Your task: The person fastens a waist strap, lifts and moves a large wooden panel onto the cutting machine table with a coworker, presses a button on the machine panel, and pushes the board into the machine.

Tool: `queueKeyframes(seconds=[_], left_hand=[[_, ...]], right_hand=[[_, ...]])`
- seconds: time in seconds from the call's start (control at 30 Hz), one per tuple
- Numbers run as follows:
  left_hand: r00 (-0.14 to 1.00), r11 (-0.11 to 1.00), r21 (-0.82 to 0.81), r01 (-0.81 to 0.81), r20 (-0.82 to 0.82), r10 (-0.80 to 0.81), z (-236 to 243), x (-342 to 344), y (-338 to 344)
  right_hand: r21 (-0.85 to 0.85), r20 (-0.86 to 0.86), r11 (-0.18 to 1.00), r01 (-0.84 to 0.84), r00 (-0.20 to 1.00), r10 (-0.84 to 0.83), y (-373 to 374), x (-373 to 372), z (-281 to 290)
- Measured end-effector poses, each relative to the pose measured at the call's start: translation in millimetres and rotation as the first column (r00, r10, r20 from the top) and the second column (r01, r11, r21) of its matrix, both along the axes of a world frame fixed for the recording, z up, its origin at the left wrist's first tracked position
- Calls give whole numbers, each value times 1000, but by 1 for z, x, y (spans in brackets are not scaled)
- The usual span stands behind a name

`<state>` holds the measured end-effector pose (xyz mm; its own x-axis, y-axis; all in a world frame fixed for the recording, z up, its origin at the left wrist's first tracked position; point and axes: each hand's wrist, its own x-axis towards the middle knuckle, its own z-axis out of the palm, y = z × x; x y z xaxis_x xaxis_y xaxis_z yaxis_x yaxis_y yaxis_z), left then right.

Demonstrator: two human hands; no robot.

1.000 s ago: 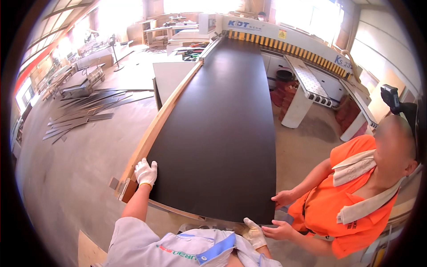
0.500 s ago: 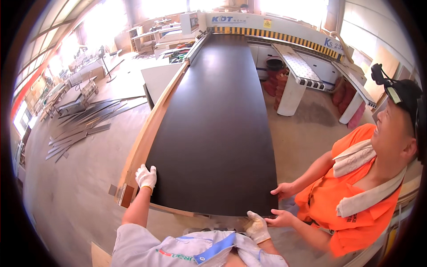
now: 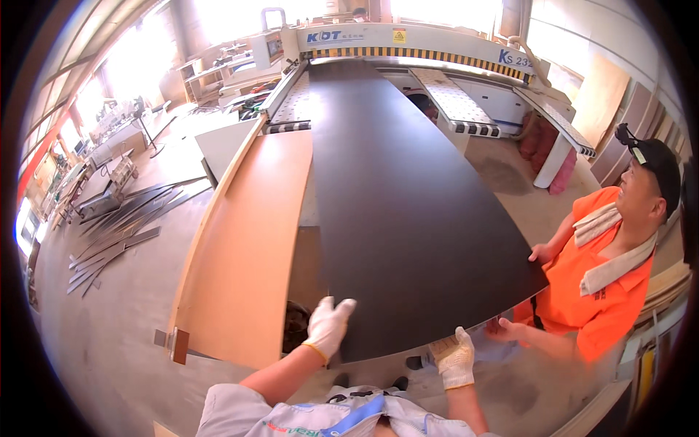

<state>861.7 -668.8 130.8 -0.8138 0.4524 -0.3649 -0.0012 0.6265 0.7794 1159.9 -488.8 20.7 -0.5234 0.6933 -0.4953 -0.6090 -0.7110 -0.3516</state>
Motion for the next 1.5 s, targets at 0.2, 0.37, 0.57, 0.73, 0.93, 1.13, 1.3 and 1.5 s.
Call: queueKeyframes(seconds=[0.2, 0.37, 0.57, 0.73, 0.93, 1.13, 1.3, 1.5], left_hand=[[962, 968, 191, 164, 184, -199, 13, 99, 169], [720, 748, 495, 443, 300, -626, -38, 64, 251], [609, 878, 339, -338, 790, -70, -193, -144, 244], [645, 832, 229, -505, 741, 188, -232, -325, 281], [677, 880, 271, -389, 732, 74, -198, -447, 490], [673, 814, 567, -124, 651, -351, -203, -620, 768], [727, 804, 518, -293, 666, -164, -95, -736, 984], [763, 769, 499, -399, 645, -23, -128, -954, 1225]], right_hand=[[214, 166, 975, 61, 981, -98, 121, 22, 22], [373, 307, 889, 264, 870, -387, 293, 89, 19], [545, 465, 798, 258, 699, -544, 477, 184, -12], [554, 800, 832, -33, -254, -543, 576, 235, 8], [559, 612, 778, -287, -490, -620, 674, -46, 3], [484, 464, 639, -598, -444, -767, 825, -259, 2], [537, 445, 554, -636, -343, -827, 992, -421, 3], [590, 571, 516, -621, -131, -810, 1145, -629, 37]])
